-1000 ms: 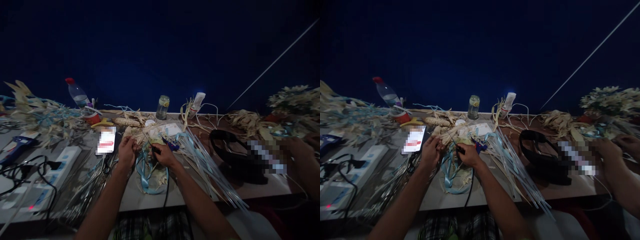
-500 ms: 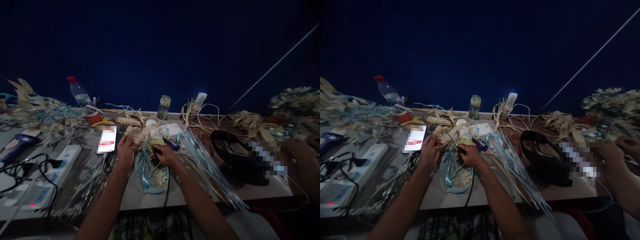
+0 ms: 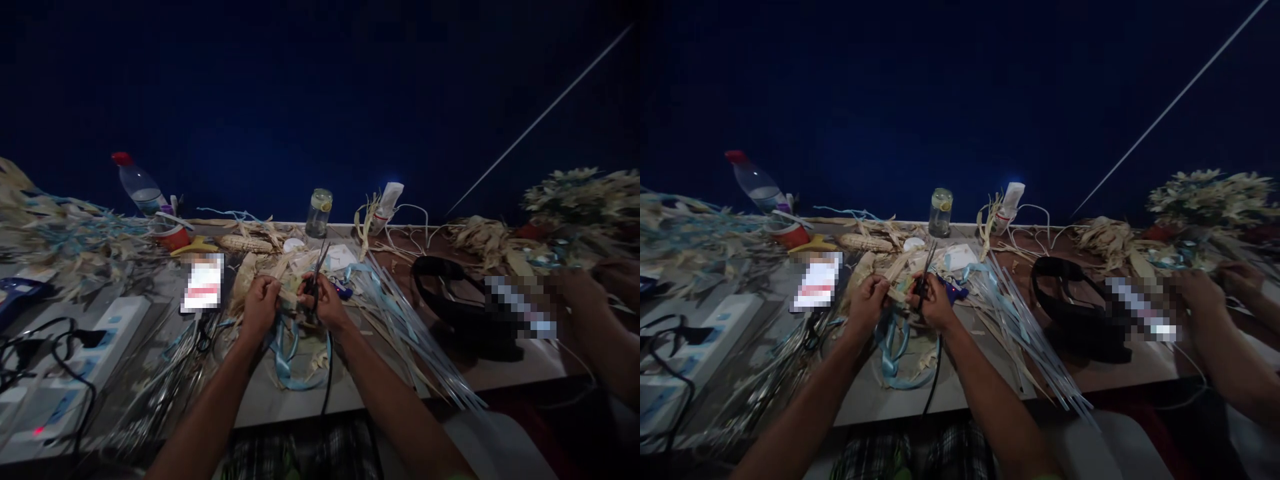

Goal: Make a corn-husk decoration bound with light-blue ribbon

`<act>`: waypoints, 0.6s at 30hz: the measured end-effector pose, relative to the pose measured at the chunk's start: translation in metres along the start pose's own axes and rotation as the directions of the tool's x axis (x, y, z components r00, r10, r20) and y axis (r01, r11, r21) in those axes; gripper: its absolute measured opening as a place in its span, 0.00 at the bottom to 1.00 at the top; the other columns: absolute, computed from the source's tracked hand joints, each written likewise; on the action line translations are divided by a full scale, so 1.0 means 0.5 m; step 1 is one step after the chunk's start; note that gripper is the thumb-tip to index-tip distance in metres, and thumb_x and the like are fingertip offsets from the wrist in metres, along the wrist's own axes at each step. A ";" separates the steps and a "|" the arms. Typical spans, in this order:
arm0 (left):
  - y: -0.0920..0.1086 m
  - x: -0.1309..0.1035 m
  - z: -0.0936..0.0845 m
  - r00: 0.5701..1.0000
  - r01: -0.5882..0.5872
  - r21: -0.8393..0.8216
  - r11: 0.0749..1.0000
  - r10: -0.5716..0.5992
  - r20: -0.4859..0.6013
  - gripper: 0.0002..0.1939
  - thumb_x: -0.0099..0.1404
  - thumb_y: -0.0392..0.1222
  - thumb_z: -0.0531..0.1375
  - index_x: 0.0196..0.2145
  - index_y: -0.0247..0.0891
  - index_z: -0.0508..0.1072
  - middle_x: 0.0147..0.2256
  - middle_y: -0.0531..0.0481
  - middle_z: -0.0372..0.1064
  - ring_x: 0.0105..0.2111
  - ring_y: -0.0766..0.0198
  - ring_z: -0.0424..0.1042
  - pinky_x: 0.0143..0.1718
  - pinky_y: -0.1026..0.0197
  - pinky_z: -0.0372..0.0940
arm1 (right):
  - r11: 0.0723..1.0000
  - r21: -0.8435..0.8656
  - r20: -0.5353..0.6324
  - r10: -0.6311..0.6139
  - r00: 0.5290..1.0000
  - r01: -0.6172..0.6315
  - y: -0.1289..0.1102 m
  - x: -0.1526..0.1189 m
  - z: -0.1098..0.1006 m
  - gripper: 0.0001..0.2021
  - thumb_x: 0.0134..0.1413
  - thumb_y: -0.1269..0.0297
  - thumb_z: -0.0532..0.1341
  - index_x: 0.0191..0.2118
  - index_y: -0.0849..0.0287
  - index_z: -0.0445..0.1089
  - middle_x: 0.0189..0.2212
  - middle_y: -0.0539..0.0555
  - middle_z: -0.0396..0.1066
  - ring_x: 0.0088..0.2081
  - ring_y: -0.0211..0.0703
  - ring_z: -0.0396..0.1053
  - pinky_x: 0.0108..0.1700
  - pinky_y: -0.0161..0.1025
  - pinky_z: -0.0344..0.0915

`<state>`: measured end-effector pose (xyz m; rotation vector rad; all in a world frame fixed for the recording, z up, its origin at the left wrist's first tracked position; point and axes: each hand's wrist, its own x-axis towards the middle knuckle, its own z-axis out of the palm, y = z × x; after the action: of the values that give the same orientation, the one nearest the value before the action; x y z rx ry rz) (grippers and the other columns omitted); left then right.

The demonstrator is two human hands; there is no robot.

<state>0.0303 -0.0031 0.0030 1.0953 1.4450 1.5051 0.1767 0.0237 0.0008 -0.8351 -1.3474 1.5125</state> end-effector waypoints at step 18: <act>-0.006 -0.009 0.017 0.966 0.228 -0.072 0.971 -0.216 0.144 0.13 0.53 0.49 0.59 0.23 0.37 0.63 0.13 0.58 0.58 0.12 0.74 0.54 0.15 0.70 0.50 | 0.998 -0.046 -0.152 0.026 0.988 -0.033 0.011 0.005 0.013 0.21 0.35 0.63 0.63 0.40 0.58 0.59 0.24 0.45 0.61 0.25 0.31 0.61 0.30 0.32 0.61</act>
<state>0.0397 -0.0040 -0.0003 0.9302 1.3468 1.2977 0.1688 0.0239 -0.0031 -0.9846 -1.2680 1.4141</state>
